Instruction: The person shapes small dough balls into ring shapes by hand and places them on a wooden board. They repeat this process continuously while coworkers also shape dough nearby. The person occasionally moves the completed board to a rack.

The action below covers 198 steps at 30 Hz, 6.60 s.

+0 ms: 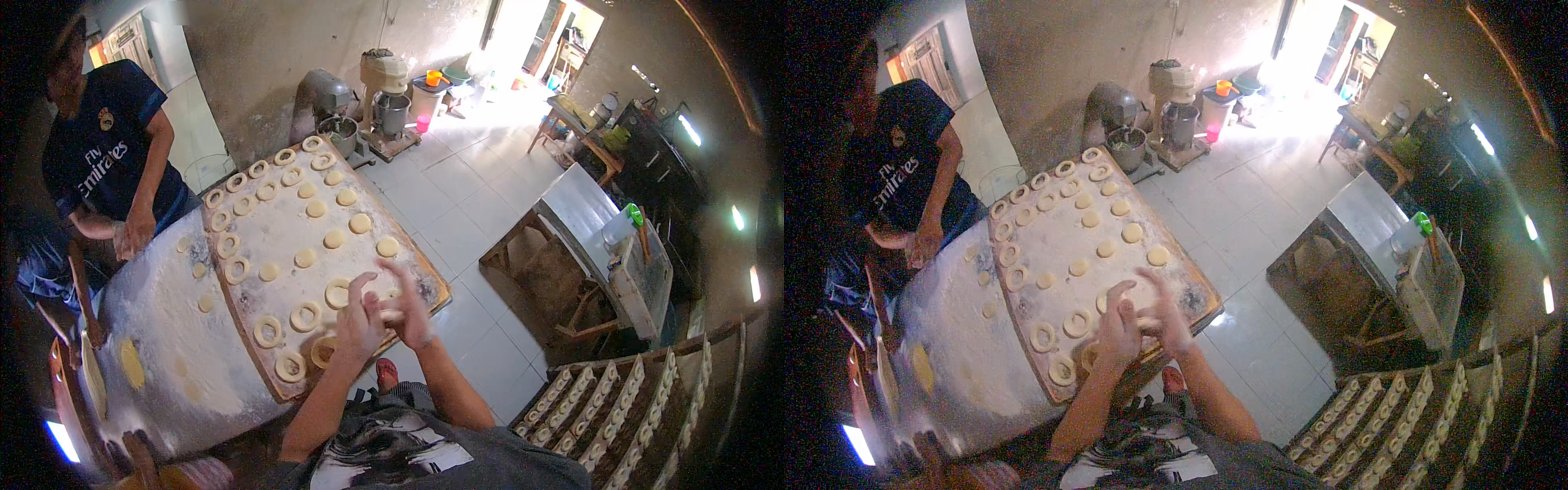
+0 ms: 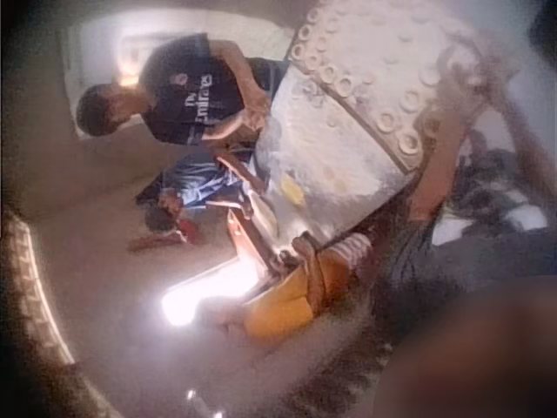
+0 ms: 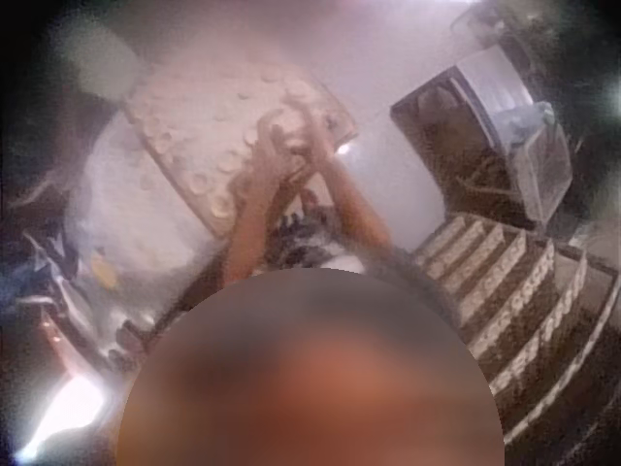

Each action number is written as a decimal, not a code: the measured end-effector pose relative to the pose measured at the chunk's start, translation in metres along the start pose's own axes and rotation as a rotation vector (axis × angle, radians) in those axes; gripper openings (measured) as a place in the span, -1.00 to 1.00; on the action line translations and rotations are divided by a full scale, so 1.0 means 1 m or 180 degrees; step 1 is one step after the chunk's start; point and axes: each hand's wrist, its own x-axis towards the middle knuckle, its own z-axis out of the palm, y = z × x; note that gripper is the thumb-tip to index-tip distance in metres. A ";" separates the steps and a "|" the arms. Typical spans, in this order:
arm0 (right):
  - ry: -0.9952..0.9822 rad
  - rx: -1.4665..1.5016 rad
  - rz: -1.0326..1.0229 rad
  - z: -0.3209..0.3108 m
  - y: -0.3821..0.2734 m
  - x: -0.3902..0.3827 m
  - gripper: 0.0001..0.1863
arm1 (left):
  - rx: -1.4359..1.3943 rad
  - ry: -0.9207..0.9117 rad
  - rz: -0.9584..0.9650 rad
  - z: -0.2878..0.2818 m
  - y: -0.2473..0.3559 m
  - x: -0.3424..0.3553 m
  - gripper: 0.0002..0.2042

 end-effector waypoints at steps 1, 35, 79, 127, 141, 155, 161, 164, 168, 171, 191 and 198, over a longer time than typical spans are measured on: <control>0.0158 0.0077 -0.0263 -0.016 0.014 0.002 -0.33 | -0.0085 -0.0108 0.0023 0.008 0.004 0.006 -0.68; -0.0513 -0.4410 0.0218 -0.057 0.062 0.162 -0.67 | 0.0403 0.0130 -0.1271 -0.147 -0.064 -0.025 -0.59; -0.2970 -0.0734 -0.0013 0.423 0.108 -0.009 -0.55 | -0.2780 0.2715 0.0579 -0.371 -0.128 -0.173 -0.65; -0.0454 -0.3440 0.1085 -0.036 0.042 0.121 -0.14 | 0.2829 -0.1173 -0.0300 -0.019 -0.052 0.098 -0.25; -0.0016 -0.4917 -0.0522 -0.029 0.098 0.234 -0.53 | 0.1466 -0.0964 0.0015 -0.038 -0.122 0.144 -0.65; -0.3241 -0.3033 -0.0208 0.399 0.175 0.067 -0.64 | 0.2653 0.0484 -0.1691 -0.317 -0.162 -0.186 -0.67; -0.3265 -0.2509 0.0469 0.428 0.161 0.047 -0.71 | 0.1053 0.2056 -0.2075 -0.362 -0.162 -0.185 -0.64; -0.3308 -0.1655 0.1006 0.424 0.130 0.039 -0.79 | -0.0077 0.2166 -0.1191 -0.386 -0.153 -0.177 -0.68; -0.2999 -0.1514 0.0693 0.425 0.103 0.025 -0.62 | -0.0360 0.1712 -0.1496 -0.411 -0.126 -0.169 -0.69; -0.2275 -0.2457 -0.0673 0.444 0.112 0.010 -0.45 | 0.0369 0.1718 -0.1096 -0.411 -0.121 -0.167 -0.76; -0.2495 0.0183 0.0010 0.375 0.082 0.040 -0.41 | -0.0271 0.2500 -0.0353 -0.314 -0.113 -0.081 -0.51; -0.1973 0.0380 0.0472 0.263 0.025 0.068 -0.34 | -0.1757 0.1941 -0.0183 -0.217 -0.110 -0.018 -0.69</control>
